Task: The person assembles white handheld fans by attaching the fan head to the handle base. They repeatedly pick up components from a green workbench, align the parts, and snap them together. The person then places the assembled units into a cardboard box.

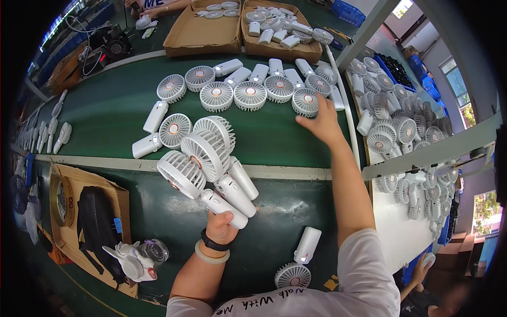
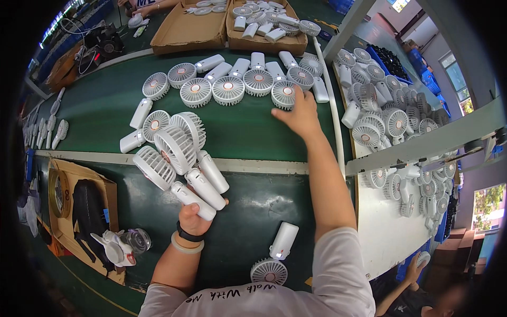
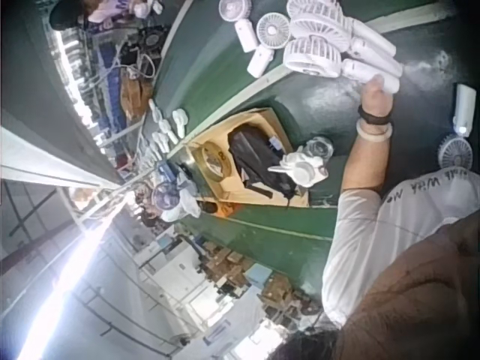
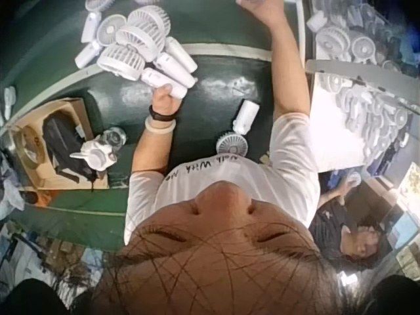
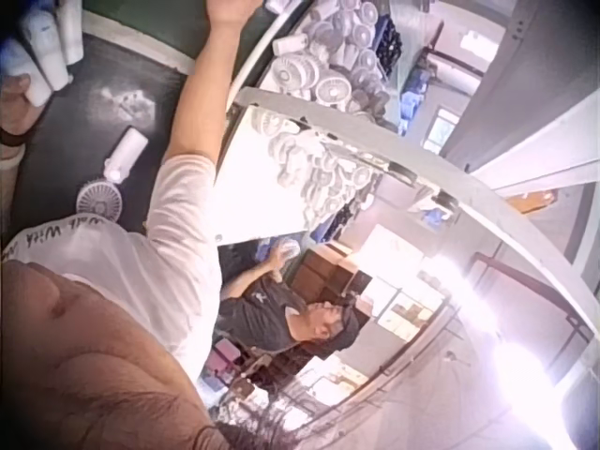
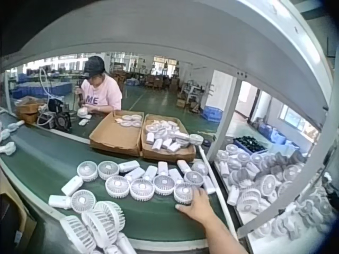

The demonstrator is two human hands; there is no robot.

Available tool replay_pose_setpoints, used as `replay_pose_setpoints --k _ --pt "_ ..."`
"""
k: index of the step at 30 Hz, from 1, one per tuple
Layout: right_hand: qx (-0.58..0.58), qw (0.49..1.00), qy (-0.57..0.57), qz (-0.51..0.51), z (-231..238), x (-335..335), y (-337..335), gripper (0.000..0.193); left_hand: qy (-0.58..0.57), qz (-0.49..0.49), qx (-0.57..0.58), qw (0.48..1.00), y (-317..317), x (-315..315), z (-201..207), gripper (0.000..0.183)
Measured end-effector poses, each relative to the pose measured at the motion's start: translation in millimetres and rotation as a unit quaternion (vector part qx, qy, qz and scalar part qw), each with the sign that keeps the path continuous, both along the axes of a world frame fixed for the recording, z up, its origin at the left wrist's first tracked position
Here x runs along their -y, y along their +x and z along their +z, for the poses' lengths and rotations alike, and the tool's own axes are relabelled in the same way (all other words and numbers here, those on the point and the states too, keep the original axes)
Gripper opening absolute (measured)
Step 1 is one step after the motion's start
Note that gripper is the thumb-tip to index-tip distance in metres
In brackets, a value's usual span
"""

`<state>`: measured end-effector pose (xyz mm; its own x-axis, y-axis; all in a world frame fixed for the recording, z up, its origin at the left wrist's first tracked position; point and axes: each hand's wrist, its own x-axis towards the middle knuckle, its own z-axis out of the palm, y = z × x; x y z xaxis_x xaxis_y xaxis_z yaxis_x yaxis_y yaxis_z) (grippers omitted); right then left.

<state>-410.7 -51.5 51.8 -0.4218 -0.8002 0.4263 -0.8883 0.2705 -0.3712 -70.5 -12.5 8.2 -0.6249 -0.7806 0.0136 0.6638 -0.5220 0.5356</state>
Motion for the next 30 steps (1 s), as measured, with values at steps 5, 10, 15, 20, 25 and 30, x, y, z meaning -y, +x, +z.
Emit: replay_pose_setpoints --k 5,10,15,20,25,30 --pt "0.03 0.992 -0.007 -0.124 -14.3 37.8 17.6 0.081 0.008 0.003 -0.037 0.999 5.5 2.3 -4.6 0.072" --pt "0.227 0.968 -0.093 -0.058 -25.4 -63.1 6.7 0.07 0.033 -0.048 -0.066 0.996 4.0 2.8 -11.7 0.072" --pt "0.448 0.89 -0.033 0.072 -1.0 -199.1 28.1 0.083 0.028 -0.075 -0.067 0.995 3.0 1.4 -10.4 0.074" --pt "0.262 0.89 0.266 0.261 49.5 -236.4 27.7 0.074 0.018 -0.089 -0.072 0.993 3.1 2.4 -8.6 0.078" --pt "0.183 0.899 0.221 0.332 74.5 -126.1 25.3 0.063 0.005 -0.093 -0.04 0.995 2.5 0.9 -7.2 0.076" --pt "0.035 0.993 0.095 0.063 21.1 24.0 15.4 0.069 0.014 -0.142 -0.077 0.987 -0.3 1.8 -4.4 0.075"
